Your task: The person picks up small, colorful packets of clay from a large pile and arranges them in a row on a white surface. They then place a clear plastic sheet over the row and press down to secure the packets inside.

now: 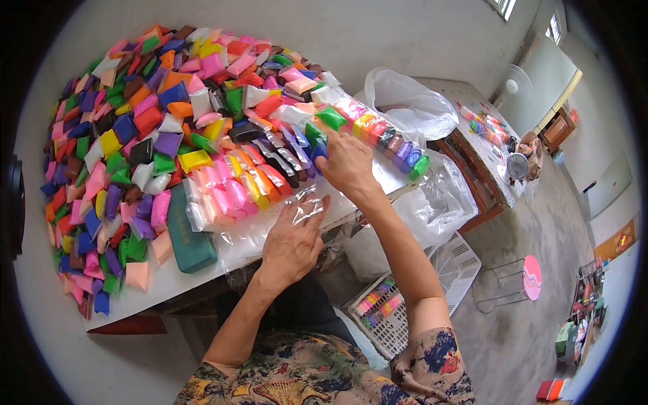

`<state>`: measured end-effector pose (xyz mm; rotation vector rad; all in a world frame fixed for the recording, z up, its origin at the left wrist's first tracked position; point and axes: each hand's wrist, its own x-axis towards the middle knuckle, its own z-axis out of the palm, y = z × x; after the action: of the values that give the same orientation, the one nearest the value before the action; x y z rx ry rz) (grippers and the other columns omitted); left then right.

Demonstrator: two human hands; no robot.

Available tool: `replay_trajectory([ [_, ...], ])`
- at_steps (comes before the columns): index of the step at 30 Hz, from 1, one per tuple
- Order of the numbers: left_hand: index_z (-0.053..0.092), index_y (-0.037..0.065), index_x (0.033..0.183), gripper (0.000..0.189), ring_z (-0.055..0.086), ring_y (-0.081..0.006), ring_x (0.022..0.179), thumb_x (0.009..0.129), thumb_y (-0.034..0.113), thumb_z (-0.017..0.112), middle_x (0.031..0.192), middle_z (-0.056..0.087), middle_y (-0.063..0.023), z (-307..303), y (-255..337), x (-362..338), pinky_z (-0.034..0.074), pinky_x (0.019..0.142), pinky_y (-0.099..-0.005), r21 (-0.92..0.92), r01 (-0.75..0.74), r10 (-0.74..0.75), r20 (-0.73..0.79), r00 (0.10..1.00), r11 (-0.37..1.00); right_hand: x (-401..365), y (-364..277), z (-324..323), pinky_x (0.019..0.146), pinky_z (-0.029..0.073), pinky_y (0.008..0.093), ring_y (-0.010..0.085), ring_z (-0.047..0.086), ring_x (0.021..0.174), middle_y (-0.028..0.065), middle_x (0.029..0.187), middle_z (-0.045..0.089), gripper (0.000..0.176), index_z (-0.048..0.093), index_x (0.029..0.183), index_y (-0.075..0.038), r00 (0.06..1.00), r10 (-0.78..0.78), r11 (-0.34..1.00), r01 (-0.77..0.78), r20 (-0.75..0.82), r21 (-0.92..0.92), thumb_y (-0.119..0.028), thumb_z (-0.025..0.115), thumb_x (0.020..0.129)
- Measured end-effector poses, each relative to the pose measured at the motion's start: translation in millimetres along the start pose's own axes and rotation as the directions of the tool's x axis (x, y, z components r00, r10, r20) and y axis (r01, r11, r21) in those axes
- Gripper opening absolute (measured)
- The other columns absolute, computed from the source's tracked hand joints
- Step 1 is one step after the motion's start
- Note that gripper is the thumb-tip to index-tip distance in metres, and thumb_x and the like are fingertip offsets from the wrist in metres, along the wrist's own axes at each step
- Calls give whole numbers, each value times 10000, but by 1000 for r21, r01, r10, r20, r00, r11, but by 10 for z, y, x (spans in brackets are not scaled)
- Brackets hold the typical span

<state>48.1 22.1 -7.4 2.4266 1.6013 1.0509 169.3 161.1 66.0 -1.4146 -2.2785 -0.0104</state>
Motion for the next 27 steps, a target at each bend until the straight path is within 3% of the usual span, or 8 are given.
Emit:
replay_trajectory([
  [10,380,92,1520,689,475,-420,1279,865,91,593,1346,529,-244,-6,-10,10,345,1129,-500,-41,-15,13,-41,999,999,8,151,31,823,533,481,392,699,855,237,869,703,422,658,975,7,996,93,996,-93,-13,14,-324,747,728],
  [12,367,97,1529,698,473,-428,1280,869,93,590,1350,525,-250,-29,-1,18,340,1134,-501,-58,-8,6,-27,1000,998,-45,195,-36,780,542,463,380,703,812,238,852,701,416,663,941,11,988,94,992,-84,-120,91,-342,747,737],
  [14,325,94,1550,729,476,-427,1272,868,101,584,1333,523,-250,-16,-17,12,343,1129,-502,-38,-17,16,-20,1000,999,-126,260,-255,749,550,444,371,704,784,233,866,702,439,656,1002,18,970,156,974,-120,-185,192,-323,744,740],
  [16,295,76,1560,764,483,-428,1251,854,119,583,1287,523,-255,-12,-19,21,357,1109,-504,-18,-34,34,-34,999,999,-371,280,-440,706,547,393,300,702,733,195,846,707,410,654,1043,30,892,170,928,-3,-418,373,-257,757,769],
  [18,254,94,1579,774,476,-427,1266,872,125,568,1309,515,-257,9,-28,14,349,1124,-503,-25,-27,26,-35,999,999,-718,208,-578,685,536,347,219,678,709,141,839,706,377,648,1071,25,831,206,874,82,-517,479,-175,775,777],
  [20,249,101,1582,770,471,-428,1278,879,122,562,1327,508,-256,8,-21,21,343,1133,-501,-43,-14,13,-42,999,999,-1109,216,-486,684,532,324,177,655,724,101,856,702,373,641,1064,12,820,230,848,96,-524,521,-131,799,758],
  [24,233,110,1588,780,463,-419,1294,882,115,565,1356,495,-251,8,-22,18,334,1143,-497,-35,-12,11,-32,999,999,-1527,77,-60,704,528,320,187,649,757,108,909,689,395,629,1085,2,887,204,841,58,-414,538,-111,806,750],
  [27,226,93,1587,788,464,-414,1294,878,109,571,1359,495,-247,-10,-3,23,330,1145,-497,-37,-11,10,-34,999,999,-1440,48,181,702,524,337,234,648,771,128,923,665,399,625,1093,-3,847,210,871,65,-488,487,-104,812,755],
])
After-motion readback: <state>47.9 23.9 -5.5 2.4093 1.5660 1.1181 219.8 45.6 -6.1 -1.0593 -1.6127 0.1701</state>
